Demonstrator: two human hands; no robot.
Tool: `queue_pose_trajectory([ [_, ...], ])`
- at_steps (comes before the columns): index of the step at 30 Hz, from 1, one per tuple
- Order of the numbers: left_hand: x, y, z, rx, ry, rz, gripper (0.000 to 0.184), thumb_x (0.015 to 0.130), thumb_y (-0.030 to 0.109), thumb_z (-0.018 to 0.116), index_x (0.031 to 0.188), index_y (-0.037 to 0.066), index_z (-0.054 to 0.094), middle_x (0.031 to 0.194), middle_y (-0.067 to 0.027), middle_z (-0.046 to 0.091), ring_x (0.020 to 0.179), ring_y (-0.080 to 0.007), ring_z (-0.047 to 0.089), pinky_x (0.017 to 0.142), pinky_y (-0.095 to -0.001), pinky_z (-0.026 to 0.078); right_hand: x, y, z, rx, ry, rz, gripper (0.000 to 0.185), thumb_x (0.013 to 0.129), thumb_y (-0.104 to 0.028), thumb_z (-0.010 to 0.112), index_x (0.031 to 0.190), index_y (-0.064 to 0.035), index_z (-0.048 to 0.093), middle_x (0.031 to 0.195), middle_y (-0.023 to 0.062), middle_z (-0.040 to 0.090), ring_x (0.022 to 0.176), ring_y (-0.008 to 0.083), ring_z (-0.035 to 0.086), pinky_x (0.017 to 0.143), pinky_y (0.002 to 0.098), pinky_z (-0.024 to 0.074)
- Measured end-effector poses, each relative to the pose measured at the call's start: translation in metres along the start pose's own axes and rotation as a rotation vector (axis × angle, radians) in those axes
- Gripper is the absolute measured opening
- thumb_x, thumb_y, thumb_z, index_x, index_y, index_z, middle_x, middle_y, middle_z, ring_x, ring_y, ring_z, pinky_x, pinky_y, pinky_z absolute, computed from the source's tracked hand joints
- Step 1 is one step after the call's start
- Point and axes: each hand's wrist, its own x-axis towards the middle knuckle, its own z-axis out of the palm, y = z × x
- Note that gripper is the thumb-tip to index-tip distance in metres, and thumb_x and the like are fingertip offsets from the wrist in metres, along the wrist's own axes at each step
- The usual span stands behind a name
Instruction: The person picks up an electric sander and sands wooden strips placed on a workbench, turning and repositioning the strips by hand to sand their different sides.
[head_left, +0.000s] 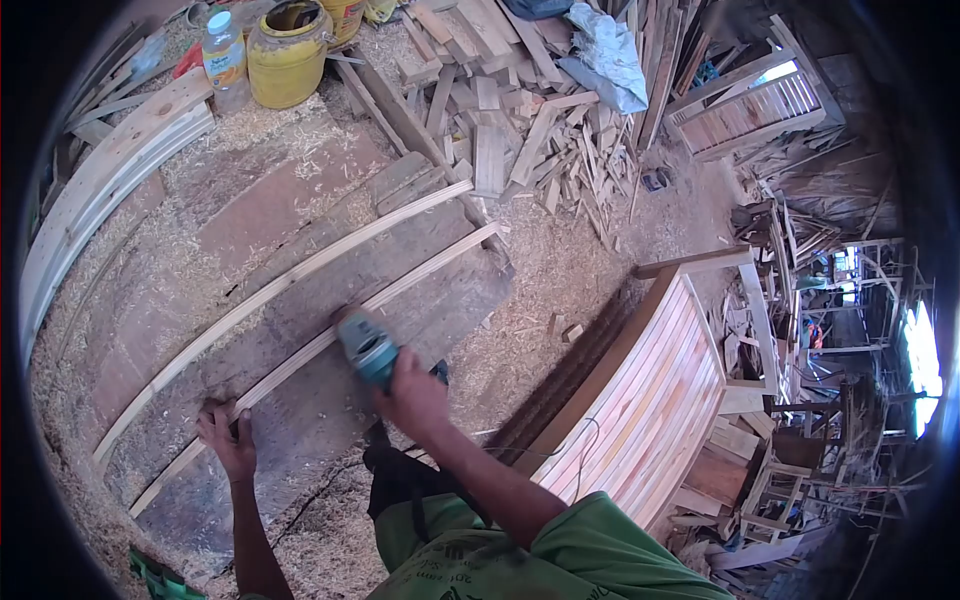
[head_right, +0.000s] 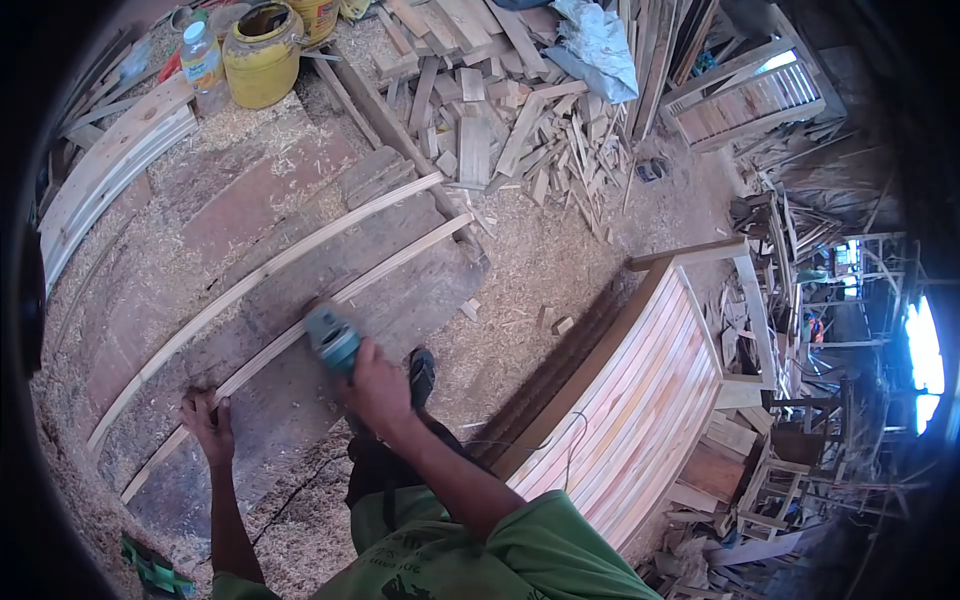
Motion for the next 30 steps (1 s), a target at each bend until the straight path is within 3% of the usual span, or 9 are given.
queue_pose_trajectory([
  [9,0.004,0.004,0.0,0.014,0.022,0.027,0.031,0.093,0.027,0.071,0.118,0.01,0.066,0.124,-0.0136,0.054,0.117,-0.0354,0.046,0.101,-0.0525,0.033,0.086,0.102,-0.07,0.006,0.362,0.169,0.061,0.084,-0.033,0.077,0.119,0.0048,0.045,0.089,0.0328,0.069,0.082,0.0529,0.068,0.072,0.0584,0.0546],
  [16,0.002,0.002,0.002,0.037,0.036,0.031,0.032,0.093,0.028,0.07,0.119,0.009,0.065,0.124,-0.0166,0.053,0.118,-0.0374,0.046,0.102,-0.0528,0.032,0.135,0.166,-0.127,0.013,0.469,0.245,0.056,0.083,-0.034,0.075,0.112,0.0068,0.05,0.091,0.0348,0.069,0.088,0.0539,0.068,0.078,0.0575,0.0544],
  [21,0.002,-0.005,0.009,0.041,0.041,0.039,0.034,0.094,0.031,0.069,0.12,0.008,0.064,0.125,-0.0174,0.052,0.118,-0.0384,0.046,0.101,-0.0539,0.032,0.138,0.174,-0.139,0.037,0.395,0.229,0.06,0.082,-0.036,0.076,0.116,0.0051,0.049,0.094,0.034,0.07,0.091,0.0525,0.068,0.081,0.0567,0.0542],
  [30,-0.001,0.001,0.004,0.07,0.044,0.039,0.035,0.096,0.036,0.067,0.12,0.011,0.066,0.121,-0.0156,0.052,0.117,-0.037,0.046,0.1,-0.052,0.033,0.056,0.074,-0.035,-0.008,0.063,-0.022,0.072,0.081,-0.033,0.079,0.132,0.001,0.041,0.095,0.0272,0.071,0.082,0.0471,0.071,0.073,0.0553,0.0586],
])
